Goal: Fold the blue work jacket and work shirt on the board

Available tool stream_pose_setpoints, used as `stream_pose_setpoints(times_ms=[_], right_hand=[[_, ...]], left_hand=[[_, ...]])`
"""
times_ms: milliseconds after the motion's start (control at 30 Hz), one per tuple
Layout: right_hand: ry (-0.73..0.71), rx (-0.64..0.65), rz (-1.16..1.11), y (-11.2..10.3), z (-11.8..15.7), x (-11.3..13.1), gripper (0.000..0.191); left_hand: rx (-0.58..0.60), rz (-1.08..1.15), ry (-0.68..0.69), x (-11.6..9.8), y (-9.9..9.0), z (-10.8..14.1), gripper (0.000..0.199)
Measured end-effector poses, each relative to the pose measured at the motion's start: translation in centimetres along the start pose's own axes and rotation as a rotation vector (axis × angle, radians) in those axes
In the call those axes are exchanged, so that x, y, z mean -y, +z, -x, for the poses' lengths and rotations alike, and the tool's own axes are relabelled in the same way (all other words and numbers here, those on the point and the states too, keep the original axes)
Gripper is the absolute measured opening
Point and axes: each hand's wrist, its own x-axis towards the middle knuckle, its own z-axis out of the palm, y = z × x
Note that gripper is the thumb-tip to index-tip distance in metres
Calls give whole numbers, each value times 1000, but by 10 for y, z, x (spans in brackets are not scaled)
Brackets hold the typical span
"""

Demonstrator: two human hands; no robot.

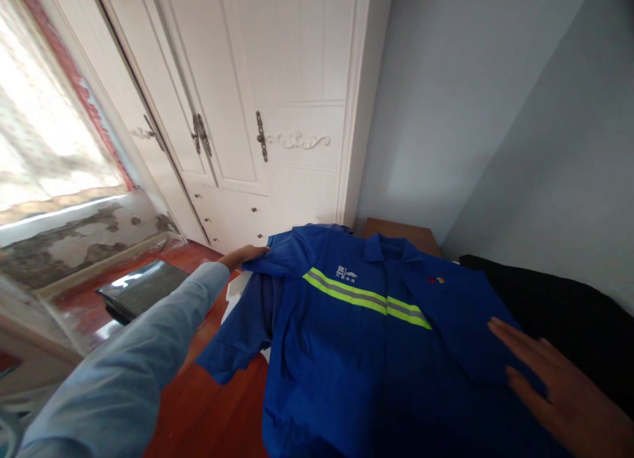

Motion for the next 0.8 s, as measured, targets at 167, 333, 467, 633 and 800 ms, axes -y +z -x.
stream_pose_setpoints(times_ms=[167,333,467,633,800], right_hand=[[-302,174,-207,-11,-79,137,49],[-484,287,-314,44,-142,212,50],[-486,296,-328,96,-188,248,54],[-439,361,-295,135,-216,273,45],[-422,297,-344,148,-214,274,46]], left_hand=[[89,150,-76,13,9,-10,38],[20,165,-28,5,2,-22,27],[-87,179,56,-13,-14,-19,21],[-238,196,241,-49,-44,-5,19],[-262,133,866,-102,-53,51,20]])
